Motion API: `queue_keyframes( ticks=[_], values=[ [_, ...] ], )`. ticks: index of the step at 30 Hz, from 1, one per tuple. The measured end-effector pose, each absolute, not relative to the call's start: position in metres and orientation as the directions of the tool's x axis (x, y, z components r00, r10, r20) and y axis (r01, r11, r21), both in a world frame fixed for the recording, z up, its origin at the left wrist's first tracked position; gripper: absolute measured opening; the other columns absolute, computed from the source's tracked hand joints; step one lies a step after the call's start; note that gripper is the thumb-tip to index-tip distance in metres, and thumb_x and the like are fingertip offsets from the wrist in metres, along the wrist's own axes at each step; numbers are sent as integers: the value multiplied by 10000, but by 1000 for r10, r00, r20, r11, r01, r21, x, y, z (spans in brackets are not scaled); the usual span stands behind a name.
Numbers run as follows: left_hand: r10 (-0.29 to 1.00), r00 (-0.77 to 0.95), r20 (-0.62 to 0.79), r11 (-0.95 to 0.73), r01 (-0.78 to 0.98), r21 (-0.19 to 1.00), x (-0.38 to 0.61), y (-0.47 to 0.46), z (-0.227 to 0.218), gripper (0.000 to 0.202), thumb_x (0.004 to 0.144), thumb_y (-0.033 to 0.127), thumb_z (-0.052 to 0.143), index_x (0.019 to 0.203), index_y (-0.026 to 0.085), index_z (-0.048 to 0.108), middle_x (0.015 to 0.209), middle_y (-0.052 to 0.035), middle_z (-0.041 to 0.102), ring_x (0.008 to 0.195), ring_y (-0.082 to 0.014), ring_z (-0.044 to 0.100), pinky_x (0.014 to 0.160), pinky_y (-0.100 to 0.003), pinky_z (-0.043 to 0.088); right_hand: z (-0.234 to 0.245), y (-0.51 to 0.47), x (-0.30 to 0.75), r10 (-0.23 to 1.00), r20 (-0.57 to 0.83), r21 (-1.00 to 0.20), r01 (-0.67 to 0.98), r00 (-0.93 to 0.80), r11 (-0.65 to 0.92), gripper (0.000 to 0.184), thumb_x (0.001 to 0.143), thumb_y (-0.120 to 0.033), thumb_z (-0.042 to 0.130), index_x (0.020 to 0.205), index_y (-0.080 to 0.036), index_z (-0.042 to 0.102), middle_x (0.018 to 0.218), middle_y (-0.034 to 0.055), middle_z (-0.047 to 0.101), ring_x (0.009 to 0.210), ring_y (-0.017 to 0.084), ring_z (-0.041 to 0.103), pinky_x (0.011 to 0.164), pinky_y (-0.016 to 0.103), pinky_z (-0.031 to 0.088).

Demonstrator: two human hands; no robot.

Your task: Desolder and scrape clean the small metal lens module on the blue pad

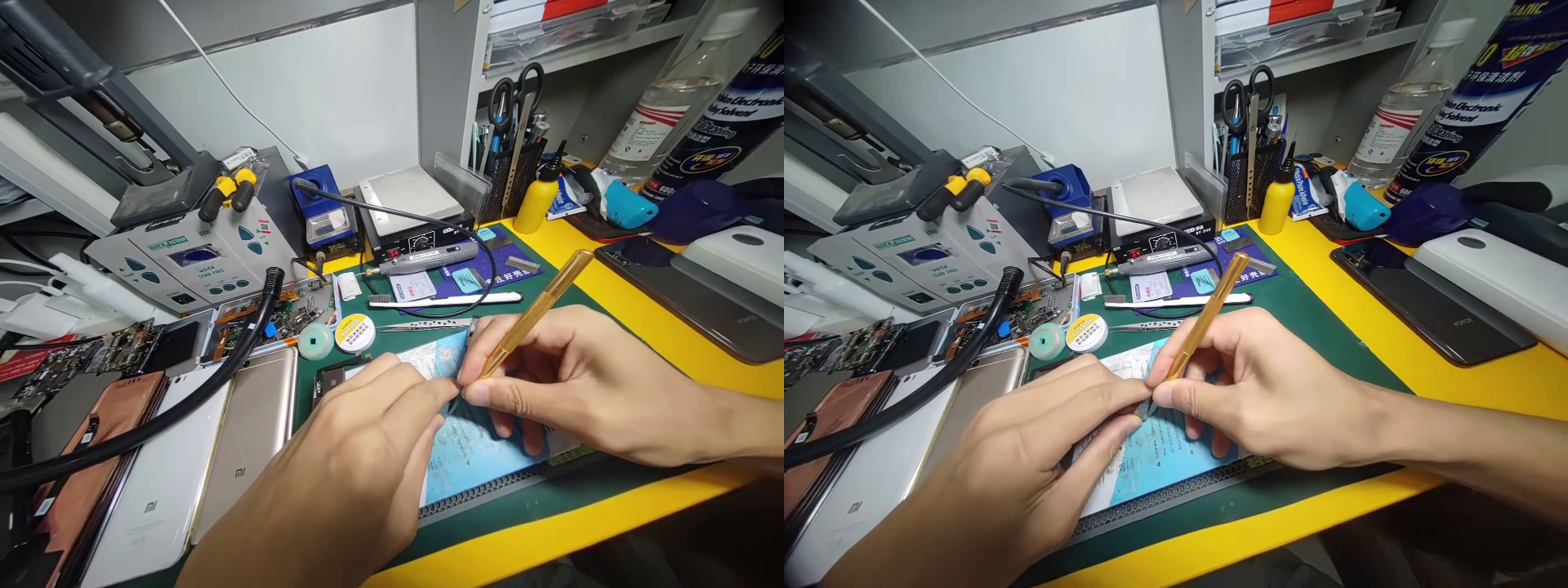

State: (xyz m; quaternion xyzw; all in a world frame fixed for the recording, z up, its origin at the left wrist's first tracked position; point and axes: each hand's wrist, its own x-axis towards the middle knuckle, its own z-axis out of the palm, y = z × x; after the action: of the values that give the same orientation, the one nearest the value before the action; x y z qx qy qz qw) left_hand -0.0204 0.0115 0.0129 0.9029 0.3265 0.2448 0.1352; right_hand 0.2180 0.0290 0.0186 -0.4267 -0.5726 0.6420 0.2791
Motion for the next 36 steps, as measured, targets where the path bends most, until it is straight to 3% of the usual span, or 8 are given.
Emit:
queue_keyframes(
  ticks=[13,22,29,33,36],
  values=[
    [641,687,343,-768,560,312,-15,11,18,201,999,60,524,877,197,605,834,-39,657,800,-209,634,758,-339,571,15,27,221,836,-127,-988,145,-534,-57,188,893,-358,846,944,-216,733,734,-11,645,556,143,643,492,230,560],
    [652,694,306,-756,570,321,-15,12,21,197,971,51,536,1009,195,666,902,-44,702,847,-238,676,767,-369,594,19,28,224,814,7,-977,169,-581,129,48,964,-241,763,963,-196,747,815,-18,644,592,96,660,531,175,577],
    [653,693,306,-754,556,350,-14,14,20,271,968,36,551,1139,183,700,925,-28,705,866,-226,671,765,-360,568,18,29,226,774,164,-921,187,-612,342,94,1018,-208,686,977,-159,755,896,0,665,591,55,684,543,137,574],
    [654,694,300,-751,548,369,-13,15,23,277,986,47,548,1172,187,698,946,-17,706,877,-206,668,771,-338,550,17,29,225,763,180,-915,179,-621,362,80,997,-159,682,975,-154,759,886,1,655,591,61,677,526,138,571],
    [669,690,277,-735,559,383,-15,14,23,281,986,40,543,1170,187,697,966,-19,704,901,-203,665,796,-337,540,16,29,225,797,74,-960,174,-600,221,51,971,-187,708,968,-179,759,840,-3,641,596,99,673,509,177,581]
  ],
)
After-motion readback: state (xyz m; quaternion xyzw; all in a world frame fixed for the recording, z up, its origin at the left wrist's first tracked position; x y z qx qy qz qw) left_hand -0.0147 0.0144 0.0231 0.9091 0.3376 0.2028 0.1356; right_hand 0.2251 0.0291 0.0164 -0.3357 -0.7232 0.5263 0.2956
